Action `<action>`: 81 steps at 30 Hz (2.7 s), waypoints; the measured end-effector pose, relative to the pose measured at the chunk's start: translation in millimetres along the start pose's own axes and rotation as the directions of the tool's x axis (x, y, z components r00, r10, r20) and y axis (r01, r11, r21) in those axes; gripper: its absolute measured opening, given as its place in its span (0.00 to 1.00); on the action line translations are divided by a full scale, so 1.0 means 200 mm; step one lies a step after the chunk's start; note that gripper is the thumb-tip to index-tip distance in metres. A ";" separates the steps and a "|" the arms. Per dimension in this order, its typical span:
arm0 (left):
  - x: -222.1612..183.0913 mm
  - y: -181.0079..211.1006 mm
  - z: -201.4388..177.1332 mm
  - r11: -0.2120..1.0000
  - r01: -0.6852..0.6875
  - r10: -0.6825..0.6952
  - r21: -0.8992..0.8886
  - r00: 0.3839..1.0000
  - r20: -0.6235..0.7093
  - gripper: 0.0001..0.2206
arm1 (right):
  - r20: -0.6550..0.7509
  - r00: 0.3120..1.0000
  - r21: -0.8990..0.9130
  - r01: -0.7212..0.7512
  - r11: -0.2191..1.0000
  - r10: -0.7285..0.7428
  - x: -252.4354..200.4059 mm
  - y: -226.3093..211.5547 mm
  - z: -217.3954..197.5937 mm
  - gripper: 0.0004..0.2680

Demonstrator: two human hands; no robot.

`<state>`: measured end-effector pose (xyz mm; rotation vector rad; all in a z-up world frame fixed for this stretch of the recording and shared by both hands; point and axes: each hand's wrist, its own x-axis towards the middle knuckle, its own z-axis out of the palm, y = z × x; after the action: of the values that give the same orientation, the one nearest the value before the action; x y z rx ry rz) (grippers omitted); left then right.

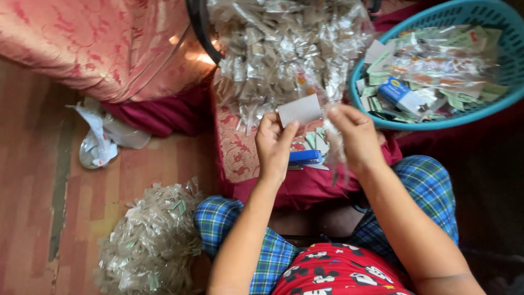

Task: Manually inserting small cards into plastic sleeves and sealing them with a stapler.

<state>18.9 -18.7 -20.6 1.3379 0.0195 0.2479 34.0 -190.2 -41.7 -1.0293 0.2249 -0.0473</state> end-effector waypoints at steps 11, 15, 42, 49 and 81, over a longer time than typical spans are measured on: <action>-0.05 0.10 -0.17 0.348 -0.833 0.837 0.430 0.483 0.258 0.09 | 0.224 0.968 0.307 0.042 0.951 -0.115 0.01 0.03 -0.09 0.06; -0.08 0.16 -0.13 0.627 -0.691 0.702 0.358 0.701 0.124 0.05 | 0.136 0.982 0.169 0.105 0.980 -0.129 -0.05 0.00 -0.02 0.05; -0.04 0.20 -0.23 0.945 -0.256 0.222 0.202 0.959 0.177 0.09 | 0.266 0.952 -0.338 0.240 0.910 -0.152 -0.34 -0.08 0.37 0.31; -0.05 0.21 -0.22 0.945 -0.268 0.229 0.188 0.951 0.208 0.10 | 0.220 0.974 -0.311 0.115 0.944 -0.047 -0.19 0.12 0.22 0.13; 0.08 0.12 -0.53 0.630 -0.414 0.593 0.658 0.803 -0.063 0.13 | 0.619 0.677 -0.548 0.736 -0.398 0.399 0.17 0.45 0.01 0.18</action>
<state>13.1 90.3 -19.5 1.9484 -0.0540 0.9947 62.0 -146.9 -122.3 -2.9493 -1.0552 0.2431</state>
